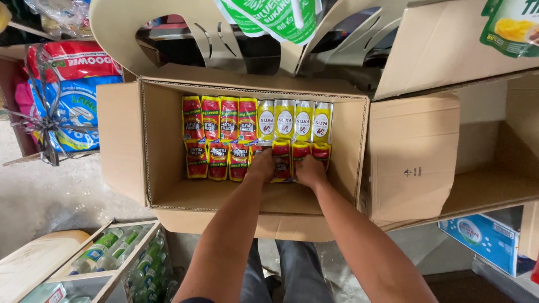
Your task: Picking condiment packets from retail shelves and organizing them into a cardboard box.
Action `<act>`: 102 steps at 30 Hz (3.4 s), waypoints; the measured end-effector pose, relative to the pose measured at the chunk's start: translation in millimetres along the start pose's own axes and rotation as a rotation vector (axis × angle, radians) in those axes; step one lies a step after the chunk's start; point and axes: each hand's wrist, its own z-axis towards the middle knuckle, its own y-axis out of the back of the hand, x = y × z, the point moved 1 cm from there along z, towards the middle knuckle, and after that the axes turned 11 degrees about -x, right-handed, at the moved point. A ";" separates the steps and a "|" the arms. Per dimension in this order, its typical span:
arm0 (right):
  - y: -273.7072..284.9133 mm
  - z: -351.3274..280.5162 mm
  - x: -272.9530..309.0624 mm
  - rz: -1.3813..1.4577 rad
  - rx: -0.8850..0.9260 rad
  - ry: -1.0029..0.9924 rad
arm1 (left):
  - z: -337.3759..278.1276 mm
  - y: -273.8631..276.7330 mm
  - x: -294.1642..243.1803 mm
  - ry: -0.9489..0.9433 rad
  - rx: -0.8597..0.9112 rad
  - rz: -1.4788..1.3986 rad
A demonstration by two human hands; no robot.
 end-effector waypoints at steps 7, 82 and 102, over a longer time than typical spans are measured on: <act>-36.6 24.8 -52.8 0.177 0.163 0.043 | -2.4 -3.5 3.5 0.110 0.113 0.160; 296.1 -193.1 223.3 0.821 0.231 0.500 | -315.4 342.0 -190.5 -0.282 -0.693 -0.387; 434.4 -359.6 439.7 1.065 0.314 0.928 | -462.6 594.3 -204.1 -0.665 -0.928 -0.749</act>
